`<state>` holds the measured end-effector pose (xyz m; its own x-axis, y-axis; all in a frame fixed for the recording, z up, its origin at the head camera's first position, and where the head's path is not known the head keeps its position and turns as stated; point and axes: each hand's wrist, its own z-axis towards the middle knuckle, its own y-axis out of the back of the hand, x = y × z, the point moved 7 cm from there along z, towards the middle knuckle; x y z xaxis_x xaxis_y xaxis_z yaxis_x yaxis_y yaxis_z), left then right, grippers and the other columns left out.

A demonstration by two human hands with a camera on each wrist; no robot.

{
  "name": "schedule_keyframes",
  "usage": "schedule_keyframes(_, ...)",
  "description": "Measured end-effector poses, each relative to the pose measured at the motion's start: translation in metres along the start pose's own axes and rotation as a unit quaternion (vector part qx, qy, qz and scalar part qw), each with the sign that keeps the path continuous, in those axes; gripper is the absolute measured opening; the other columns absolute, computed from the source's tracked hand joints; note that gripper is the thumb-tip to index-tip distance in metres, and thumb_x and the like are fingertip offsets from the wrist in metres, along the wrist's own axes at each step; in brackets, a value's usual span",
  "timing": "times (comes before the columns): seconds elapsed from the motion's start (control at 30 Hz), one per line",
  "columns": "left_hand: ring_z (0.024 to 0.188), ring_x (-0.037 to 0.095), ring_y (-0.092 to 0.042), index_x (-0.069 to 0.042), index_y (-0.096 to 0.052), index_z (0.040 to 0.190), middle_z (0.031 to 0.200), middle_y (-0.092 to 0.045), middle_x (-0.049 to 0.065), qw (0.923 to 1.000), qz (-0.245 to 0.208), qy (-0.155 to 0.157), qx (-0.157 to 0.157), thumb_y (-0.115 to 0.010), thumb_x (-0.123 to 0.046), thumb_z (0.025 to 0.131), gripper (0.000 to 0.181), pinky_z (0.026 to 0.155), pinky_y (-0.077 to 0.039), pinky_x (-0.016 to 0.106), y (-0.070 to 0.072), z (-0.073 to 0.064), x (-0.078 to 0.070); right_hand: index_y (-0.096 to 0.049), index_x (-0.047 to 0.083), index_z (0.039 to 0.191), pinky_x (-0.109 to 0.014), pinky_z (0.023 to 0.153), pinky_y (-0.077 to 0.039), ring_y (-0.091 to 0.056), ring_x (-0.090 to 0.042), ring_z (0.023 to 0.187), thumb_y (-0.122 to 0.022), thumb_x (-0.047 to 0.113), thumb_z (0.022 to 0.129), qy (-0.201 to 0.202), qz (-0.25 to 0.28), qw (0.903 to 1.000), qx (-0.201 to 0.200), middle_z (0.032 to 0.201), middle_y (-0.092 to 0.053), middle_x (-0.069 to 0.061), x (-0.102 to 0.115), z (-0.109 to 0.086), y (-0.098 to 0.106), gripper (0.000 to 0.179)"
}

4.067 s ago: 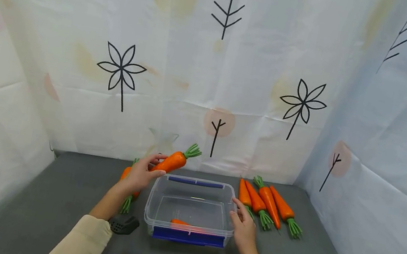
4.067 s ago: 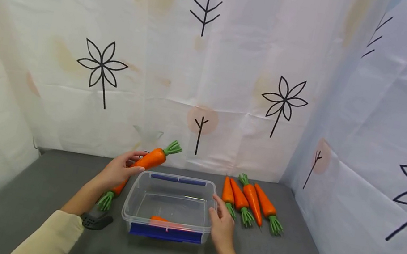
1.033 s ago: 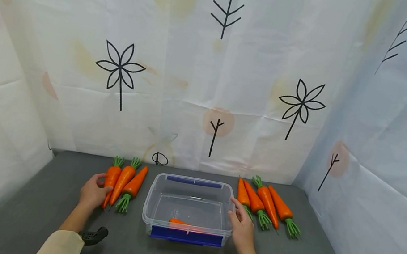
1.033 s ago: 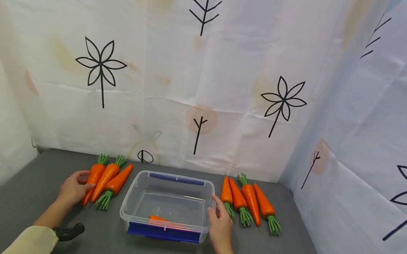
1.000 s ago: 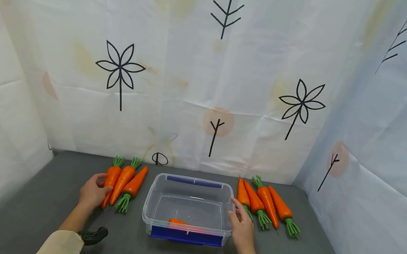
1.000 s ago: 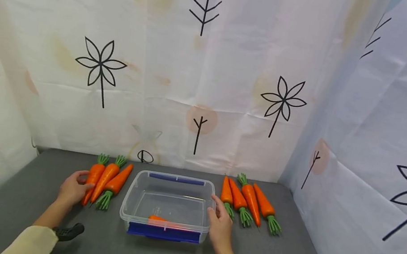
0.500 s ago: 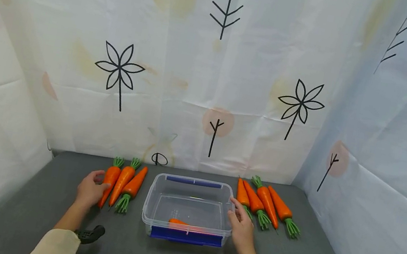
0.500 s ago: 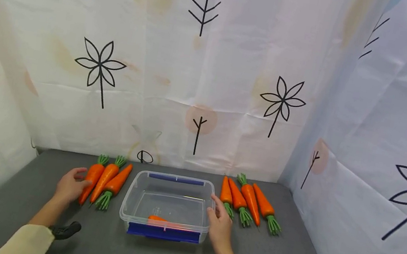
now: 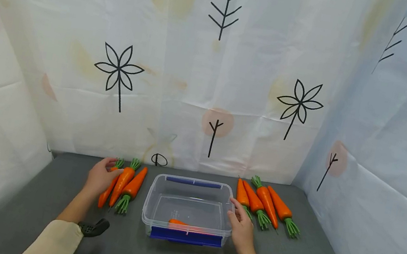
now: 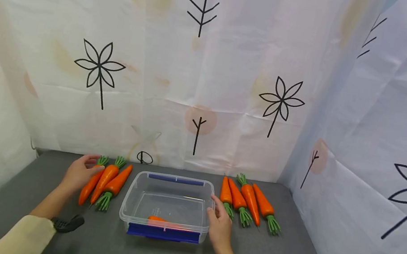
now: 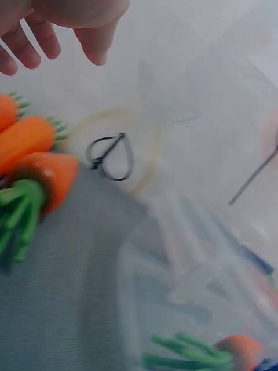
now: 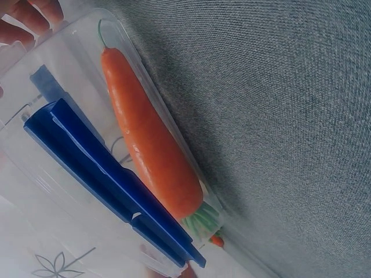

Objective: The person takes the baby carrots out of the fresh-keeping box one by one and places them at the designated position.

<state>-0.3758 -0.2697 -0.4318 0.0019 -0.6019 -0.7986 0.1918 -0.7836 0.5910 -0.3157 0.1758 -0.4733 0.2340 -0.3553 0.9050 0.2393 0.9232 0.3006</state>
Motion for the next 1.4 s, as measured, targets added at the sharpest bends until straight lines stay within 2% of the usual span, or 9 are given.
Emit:
schedule_keyframes(0.27, 0.122, 0.038, -0.045, -0.010, -0.045, 0.143, 0.142, -0.044, 0.021, 0.9966, -0.041, -0.036, 0.062, -0.061, -0.025, 0.097, 0.050, 0.090, -0.044, 0.052, -0.019, -0.001, -0.050, -0.057, 0.009, 0.136, -0.037, 0.081, -0.048, -0.058, -0.027, 0.098, -0.056, 0.008, 0.097, 0.001, 0.001, 1.0000, -0.003, 0.114, -0.063, -0.022, -0.001, 0.000, 0.000, 0.038)
schedule_keyframes(0.43, 0.120, 0.039, -0.048, -0.008, -0.052, 0.138, 0.137, -0.049, 0.022, 0.9896, -0.056, -0.084, 0.102, -0.064, -0.023, 0.096, 0.046, 0.092, -0.046, 0.051, -0.039, -0.006, -0.081, -0.058, 0.009, 0.135, -0.036, 0.080, -0.047, -0.058, -0.026, 0.096, -0.057, 0.010, 0.097, 0.006, -0.006, 0.9999, -0.007, 0.113, -0.064, -0.020, 0.000, 0.000, 0.000, 0.038)
schedule_keyframes(0.5, 0.119, 0.040, -0.050, -0.005, -0.054, 0.135, 0.135, -0.050, 0.023, 0.9859, -0.064, -0.100, 0.118, -0.065, -0.020, 0.095, 0.044, 0.092, -0.046, 0.051, -0.045, -0.012, -0.097, -0.058, 0.009, 0.135, -0.036, 0.079, -0.047, -0.057, -0.026, 0.095, -0.057, 0.009, 0.097, 0.007, -0.009, 0.9999, -0.009, 0.111, -0.064, -0.019, 0.001, 0.000, 0.001, 0.038)
schedule_keyframes(0.67, 0.111, 0.037, -0.056, -0.004, -0.056, 0.131, 0.130, -0.054, 0.020, 0.9757, -0.068, -0.137, 0.157, -0.066, -0.016, 0.094, 0.040, 0.088, -0.049, 0.048, -0.070, -0.021, -0.118, -0.059, 0.008, 0.134, -0.034, 0.075, -0.047, -0.057, -0.024, 0.091, -0.057, 0.009, 0.096, 0.011, -0.012, 0.9998, -0.011, 0.106, -0.065, -0.016, 0.003, 0.000, 0.001, 0.038)
schedule_keyframes(0.83, 0.111, 0.032, -0.057, -0.008, -0.058, 0.129, 0.130, -0.056, 0.015, 0.9618, -0.057, -0.153, 0.220, -0.068, -0.022, 0.093, 0.041, 0.086, -0.050, 0.046, -0.100, -0.027, -0.123, -0.059, 0.007, 0.133, -0.034, 0.076, -0.047, -0.057, -0.025, 0.092, -0.057, 0.007, 0.096, 0.010, -0.009, 0.9998, -0.013, 0.108, -0.064, -0.020, 0.003, -0.001, 0.000, 0.038)
schedule_keyframes(0.9, 0.112, 0.031, -0.057, -0.008, -0.058, 0.130, 0.131, -0.056, 0.014, 0.9505, -0.055, -0.163, 0.259, -0.068, -0.025, 0.093, 0.042, 0.089, -0.049, 0.046, -0.111, -0.031, -0.128, -0.059, 0.008, 0.134, -0.035, 0.077, -0.047, -0.057, -0.025, 0.093, -0.057, 0.008, 0.096, 0.006, -0.009, 0.9999, -0.013, 0.109, -0.064, -0.020, 0.002, 0.000, 0.000, 0.038)
schedule_keyframes(1.03, 0.115, 0.031, -0.055, -0.009, -0.056, 0.133, 0.132, -0.055, 0.012, 0.9197, -0.038, -0.182, 0.346, -0.066, -0.032, 0.094, 0.047, 0.092, -0.048, 0.046, -0.129, -0.041, -0.135, -0.058, 0.007, 0.134, -0.036, 0.078, -0.047, -0.058, -0.025, 0.093, -0.057, 0.008, 0.096, 0.004, -0.006, 0.9999, -0.011, 0.109, -0.065, -0.018, 0.002, 0.000, 0.001, 0.038)
schedule_keyframes(1.2, 0.118, 0.026, -0.053, -0.018, -0.053, 0.137, 0.132, -0.055, 0.005, 0.8844, -0.006, -0.150, 0.442, -0.066, -0.038, 0.093, 0.051, 0.094, -0.046, 0.047, -0.149, -0.047, -0.133, -0.058, 0.008, 0.135, -0.035, 0.078, -0.047, -0.057, -0.025, 0.093, -0.056, 0.008, 0.097, 0.003, -0.007, 0.9999, -0.009, 0.108, -0.064, -0.018, 0.001, 0.001, 0.001, 0.038)
schedule_keyframes(1.4, 0.122, 0.028, -0.051, -0.017, -0.049, 0.142, 0.138, -0.051, 0.013, 0.8345, 0.032, -0.104, 0.540, -0.071, -0.031, 0.090, 0.058, 0.096, -0.042, 0.057, -0.168, -0.058, -0.130, -0.058, 0.008, 0.135, -0.037, 0.079, -0.047, -0.057, -0.026, 0.095, -0.056, 0.008, 0.097, 0.001, -0.009, 0.9999, -0.007, 0.111, -0.064, -0.020, 0.001, 0.001, 0.000, 0.038)
